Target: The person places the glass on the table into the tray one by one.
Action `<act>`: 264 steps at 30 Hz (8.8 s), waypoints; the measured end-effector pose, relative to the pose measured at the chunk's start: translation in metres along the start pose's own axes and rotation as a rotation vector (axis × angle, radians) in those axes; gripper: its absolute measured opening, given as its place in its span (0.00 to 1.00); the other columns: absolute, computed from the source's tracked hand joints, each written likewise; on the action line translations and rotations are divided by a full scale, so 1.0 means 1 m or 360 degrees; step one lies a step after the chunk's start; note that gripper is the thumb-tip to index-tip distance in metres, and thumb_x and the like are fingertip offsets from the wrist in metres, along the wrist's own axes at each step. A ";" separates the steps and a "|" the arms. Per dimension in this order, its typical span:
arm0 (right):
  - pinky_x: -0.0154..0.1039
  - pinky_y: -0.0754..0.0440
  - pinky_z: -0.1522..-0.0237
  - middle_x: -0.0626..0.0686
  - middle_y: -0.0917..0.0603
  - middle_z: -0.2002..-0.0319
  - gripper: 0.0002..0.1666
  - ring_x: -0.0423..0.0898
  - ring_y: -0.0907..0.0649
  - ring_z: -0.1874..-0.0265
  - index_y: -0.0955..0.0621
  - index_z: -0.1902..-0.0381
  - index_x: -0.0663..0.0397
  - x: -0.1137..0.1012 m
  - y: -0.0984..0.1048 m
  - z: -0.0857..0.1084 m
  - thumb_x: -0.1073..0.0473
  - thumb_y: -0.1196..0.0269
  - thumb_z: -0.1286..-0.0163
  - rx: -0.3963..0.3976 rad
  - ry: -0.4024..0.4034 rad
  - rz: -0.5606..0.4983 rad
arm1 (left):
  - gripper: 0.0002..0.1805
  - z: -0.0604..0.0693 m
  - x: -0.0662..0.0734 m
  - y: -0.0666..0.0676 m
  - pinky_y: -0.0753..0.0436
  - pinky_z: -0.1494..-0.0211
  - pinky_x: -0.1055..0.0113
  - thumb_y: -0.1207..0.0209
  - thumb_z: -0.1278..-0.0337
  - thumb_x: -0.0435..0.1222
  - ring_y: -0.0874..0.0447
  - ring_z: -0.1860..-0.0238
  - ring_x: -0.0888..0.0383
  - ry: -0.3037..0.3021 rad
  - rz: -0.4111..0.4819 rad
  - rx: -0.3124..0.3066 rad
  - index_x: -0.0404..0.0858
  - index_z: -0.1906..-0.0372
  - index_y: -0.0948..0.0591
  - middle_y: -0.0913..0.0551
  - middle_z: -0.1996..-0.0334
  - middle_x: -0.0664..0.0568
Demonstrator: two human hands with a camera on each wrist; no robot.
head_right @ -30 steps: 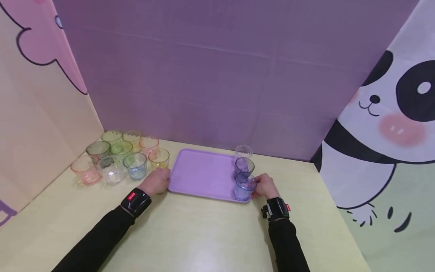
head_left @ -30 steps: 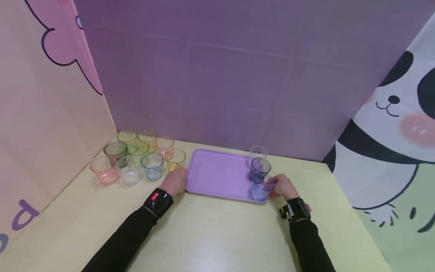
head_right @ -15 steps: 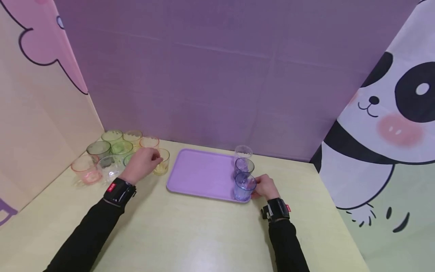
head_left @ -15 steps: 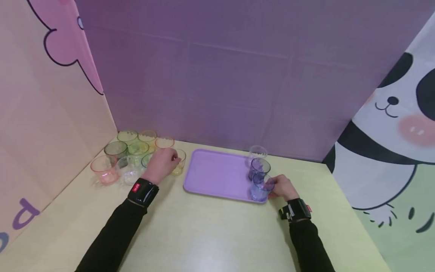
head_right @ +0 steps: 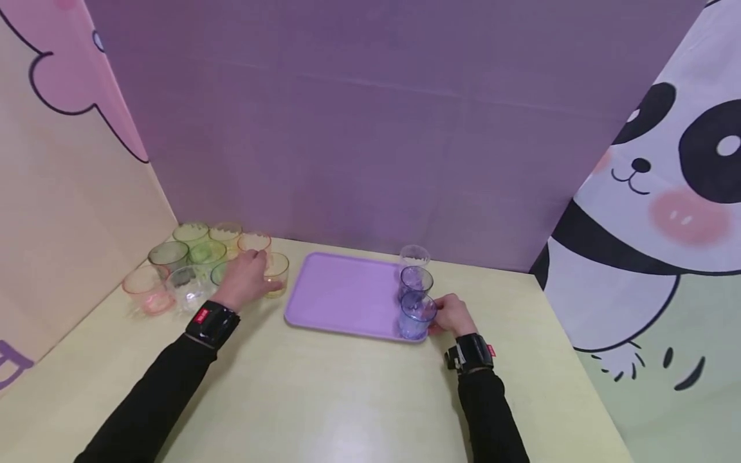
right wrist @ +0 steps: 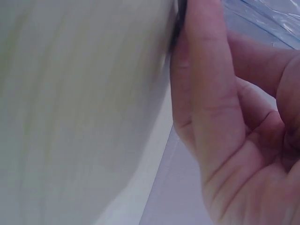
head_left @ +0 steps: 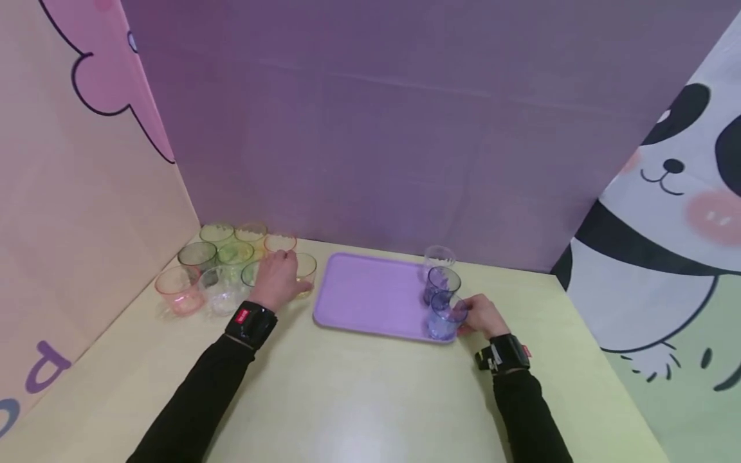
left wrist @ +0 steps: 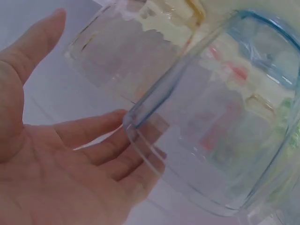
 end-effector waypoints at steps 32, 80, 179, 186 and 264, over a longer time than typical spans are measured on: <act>0.44 0.18 0.77 0.58 0.17 0.73 0.09 0.53 0.17 0.83 0.18 0.66 0.68 0.001 -0.002 -0.001 0.71 0.39 0.47 0.0038 0.0058 0.0001 | 0.39 -0.004 0.000 -0.014 0.32 0.48 0.47 0.30 0.72 0.45 0.25 0.61 0.36 0.0183 0.0327 0.0211 0.27 0.54 0.33 0.23 0.66 0.32; 0.43 0.18 0.77 0.56 0.18 0.75 0.05 0.51 0.18 0.81 0.19 0.71 0.67 -0.002 -0.002 -0.001 0.72 0.37 0.48 0.0038 0.0062 -0.0026 | 0.43 -0.066 0.132 -0.063 0.22 0.57 0.64 0.30 0.69 0.33 0.28 0.52 0.50 0.0397 0.1511 -0.0211 0.40 0.42 0.41 0.28 0.49 0.44; 0.42 0.18 0.77 0.56 0.18 0.74 0.08 0.49 0.18 0.82 0.19 0.69 0.67 -0.004 0.000 0.002 0.73 0.37 0.49 0.0025 0.0056 0.0013 | 0.38 -0.075 0.155 -0.088 0.30 0.41 0.58 0.32 0.59 0.39 0.28 0.44 0.48 -0.0055 0.1015 -0.0228 0.34 0.39 0.33 0.26 0.45 0.41; 0.42 0.18 0.76 0.56 0.18 0.73 0.07 0.50 0.17 0.81 0.19 0.68 0.67 -0.005 0.000 0.003 0.70 0.36 0.48 0.0015 0.0044 0.0014 | 0.40 -0.057 0.144 -0.070 0.35 0.37 0.56 0.37 0.51 0.44 0.35 0.39 0.47 -0.0180 0.0749 -0.0281 0.32 0.35 0.39 0.32 0.39 0.39; 0.43 0.18 0.77 0.55 0.18 0.74 0.07 0.51 0.17 0.81 0.19 0.69 0.67 -0.004 -0.003 0.005 0.69 0.37 0.47 0.0054 0.0065 0.0032 | 0.30 0.013 -0.044 0.038 0.24 0.61 0.50 0.29 0.68 0.40 0.25 0.60 0.41 0.0199 0.0190 -0.0425 0.27 0.57 0.25 0.22 0.62 0.36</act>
Point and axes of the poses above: each hand's wrist, its own z-axis away from the middle knuckle, its own y-axis out of the back of the hand, x = y × z, the point moved 4 cm from there along -z, towards the middle knuckle
